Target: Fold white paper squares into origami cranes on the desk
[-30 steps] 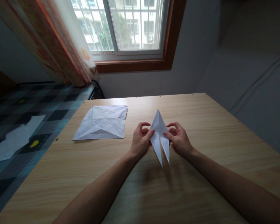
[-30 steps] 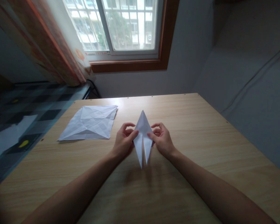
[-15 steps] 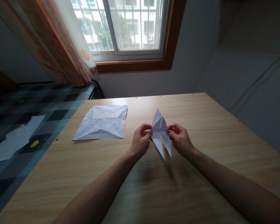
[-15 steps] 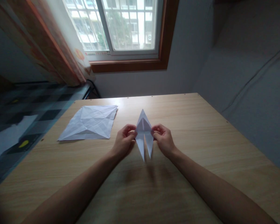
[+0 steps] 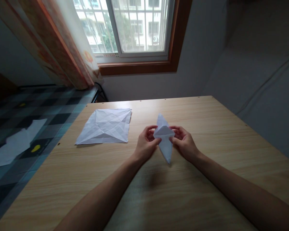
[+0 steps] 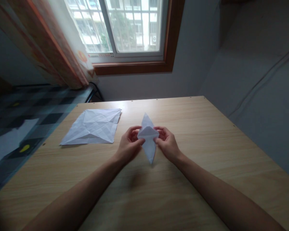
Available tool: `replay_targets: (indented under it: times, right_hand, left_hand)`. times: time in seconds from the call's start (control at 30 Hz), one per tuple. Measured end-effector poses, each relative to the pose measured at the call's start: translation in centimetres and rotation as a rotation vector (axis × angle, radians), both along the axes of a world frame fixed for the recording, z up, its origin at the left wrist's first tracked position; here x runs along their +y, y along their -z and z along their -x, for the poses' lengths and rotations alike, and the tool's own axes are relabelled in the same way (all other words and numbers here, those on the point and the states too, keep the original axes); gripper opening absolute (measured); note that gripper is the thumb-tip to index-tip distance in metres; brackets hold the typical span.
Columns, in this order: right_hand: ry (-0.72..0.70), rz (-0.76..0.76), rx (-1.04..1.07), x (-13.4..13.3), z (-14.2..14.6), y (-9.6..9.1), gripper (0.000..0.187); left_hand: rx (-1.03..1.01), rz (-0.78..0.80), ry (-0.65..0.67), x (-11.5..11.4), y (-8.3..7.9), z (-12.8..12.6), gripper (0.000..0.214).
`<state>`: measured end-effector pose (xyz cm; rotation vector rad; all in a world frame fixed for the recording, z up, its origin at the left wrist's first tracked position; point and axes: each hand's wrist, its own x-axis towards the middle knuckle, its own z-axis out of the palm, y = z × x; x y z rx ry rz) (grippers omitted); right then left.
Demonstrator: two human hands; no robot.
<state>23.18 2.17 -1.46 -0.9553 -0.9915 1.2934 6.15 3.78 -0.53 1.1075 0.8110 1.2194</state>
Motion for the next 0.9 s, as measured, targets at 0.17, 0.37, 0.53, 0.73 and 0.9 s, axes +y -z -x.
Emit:
replay_targets:
  times: [0.17, 0.37, 0.53, 0.73, 0.9]
  right_hand:
    - [0.015, -0.002, -0.065, 0.2, -0.1, 0.8, 0.030]
    - [0.094, -0.167, -0.206, 0.0, -0.4, 0.7, 0.018]
    - [0.049, -0.232, -0.290, -0.3, -0.4, 0.4, 0.033]
    - [-0.089, -0.063, -0.300, -0.8, -0.2, 0.1, 0.026]
    - [-0.238, 0.003, -0.381, -1.4, 0.1, -0.7, 0.031]
  left_hand:
    - [0.202, -0.077, -0.012, 0.1, 0.5, 0.1, 0.027]
    - [0.384, -0.283, -0.224, -0.1, 0.1, 0.4, 0.008]
    - [0.179, -0.169, -0.163, -0.6, -0.6, 0.0, 0.016]
    - [0.095, -0.101, -0.145, -0.6, -0.9, -0.1, 0.034]
    - [0.242, -0.145, -0.286, -0.2, -0.3, 0.6, 0.034]
